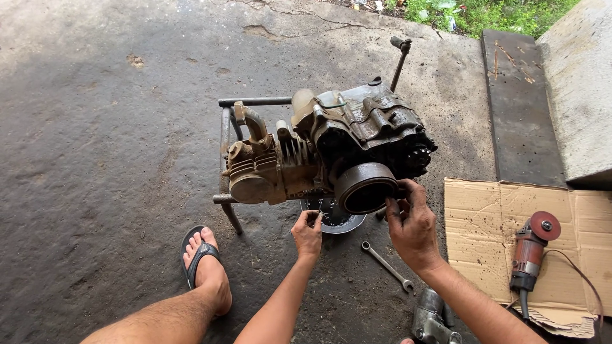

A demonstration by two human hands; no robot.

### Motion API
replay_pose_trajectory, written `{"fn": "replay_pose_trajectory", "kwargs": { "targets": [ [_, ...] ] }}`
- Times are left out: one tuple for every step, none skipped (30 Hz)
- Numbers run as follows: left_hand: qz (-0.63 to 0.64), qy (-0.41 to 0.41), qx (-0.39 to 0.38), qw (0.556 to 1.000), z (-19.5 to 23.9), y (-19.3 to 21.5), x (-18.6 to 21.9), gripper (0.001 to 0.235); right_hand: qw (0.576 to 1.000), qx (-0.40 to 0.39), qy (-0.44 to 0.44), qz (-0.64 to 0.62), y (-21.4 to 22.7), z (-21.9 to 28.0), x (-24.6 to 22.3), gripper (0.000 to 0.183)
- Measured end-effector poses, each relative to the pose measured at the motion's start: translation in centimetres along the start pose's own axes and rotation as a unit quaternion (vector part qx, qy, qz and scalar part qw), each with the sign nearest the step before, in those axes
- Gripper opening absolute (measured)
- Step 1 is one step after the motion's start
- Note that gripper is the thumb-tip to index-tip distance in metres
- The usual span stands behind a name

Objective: The person selects a wrench from a bucket of tools and uses it to loosen and remove a bolt from a small engine mounted on a stand. They then use their hands to manipulate and remove a component from the engine casing.

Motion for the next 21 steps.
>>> {"fn": "replay_pose_trajectory", "kwargs": {
  "targets": [
    [0.013,0.001,-0.002,1.000,0.0,-0.2,-0.8,0.013,1.000,0.000,0.002,0.000,0.0,0.0,-0.1,0.037],
    [0.025,0.003,-0.004,1.000,0.0,-0.3,-1.6,0.013,1.000,0.001,0.003,0.000,0.0,0.0,-0.1,0.038],
    [0.025,0.003,-0.004,1.000,0.1,-0.4,-2.0,0.013,1.000,0.000,0.002,-0.001,0.0,0.0,-0.2,0.038],
    [0.034,0.008,-0.001,0.999,0.1,-0.3,-2.4,0.012,1.000,0.000,0.002,-0.002,0.0,0.0,-0.2,0.038],
    [0.043,0.013,0.001,0.999,0.1,-0.3,-2.8,0.012,1.000,0.000,0.000,-0.003,0.1,0.0,-0.2,0.038],
    [0.042,0.013,0.000,0.999,0.2,-0.3,-2.9,0.012,1.000,0.000,-0.001,-0.002,0.1,0.0,-0.2,0.038],
    [0.038,0.023,0.002,0.999,0.2,-0.2,-3.1,0.012,1.000,0.000,0.000,-0.001,0.1,0.0,-0.2,0.038],
    [0.035,0.032,0.004,0.999,0.2,-0.2,-3.2,0.011,1.000,-0.001,0.002,0.000,0.1,0.0,-0.2,0.038],
    [0.034,0.032,0.004,0.999,0.2,-0.2,-3.5,0.011,1.000,-0.001,0.001,-0.001,0.1,0.0,-0.3,0.038],
    [0.043,0.026,0.010,0.999,0.2,-0.1,-3.5,0.011,1.000,-0.001,0.001,-0.002,0.1,-0.1,-0.4,0.038],
    [0.052,0.019,0.014,0.998,0.2,-0.1,-3.6,0.012,1.000,-0.001,0.001,-0.003,0.2,-0.1,-0.4,0.038],
    [0.051,0.019,0.014,0.998,0.2,0.0,-3.7,0.012,1.000,-0.001,0.001,-0.003,0.1,-0.1,-0.3,0.038],
    [0.048,0.020,0.015,0.999,0.2,0.1,-3.8,0.011,1.000,-0.005,0.002,-0.014,0.1,-0.1,-0.2,0.037],
    [0.045,0.020,0.016,0.999,0.3,0.3,-3.8,0.011,1.000,-0.008,0.003,-0.026,0.0,0.0,-0.2,0.036],
    [0.044,0.019,0.015,0.999,0.4,0.5,-3.3,0.011,1.000,-0.006,0.003,-0.026,0.0,0.1,0.4,0.036],
    [0.001,-0.011,-0.003,1.000,0.6,0.4,-2.3,0.010,0.997,-0.019,-0.025,-0.066,-0.2,0.2,1.3,0.035],
    [-0.043,-0.041,-0.021,0.998,0.8,0.3,-1.2,0.010,0.993,-0.030,-0.052,-0.106,-0.5,0.4,2.2,0.034],
    [-0.043,-0.043,-0.023,0.998,0.9,0.4,-0.2,0.010,0.993,-0.028,-0.053,-0.105,-0.1,0.7,2.5,0.034],
    [0.004,-0.036,-0.069,0.997,1.2,-0.4,0.6,0.010,0.987,-0.032,-0.090,-0.131,0.2,1.1,3.5,0.034],
    [0.051,-0.029,-0.115,0.992,1.5,-1.2,1.6,0.010,0.979,-0.035,-0.127,-0.156,0.4,1.7,4.5,0.034],
    [0.050,-0.029,-0.120,0.991,1.8,-1.1,3.3,0.010,0.979,-0.032,-0.131,-0.154,1.0,1.9,5.1,0.034]
  ]
}}
Point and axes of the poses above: each hand's wrist, its own z-axis away from the middle knuckle, its own y-axis out of the back of the hand, x = y × z, the point moved 9 cm from there along -z, towards the middle knuckle, and after that the axes turned 2 degrees about x, right-handed, at the moved point
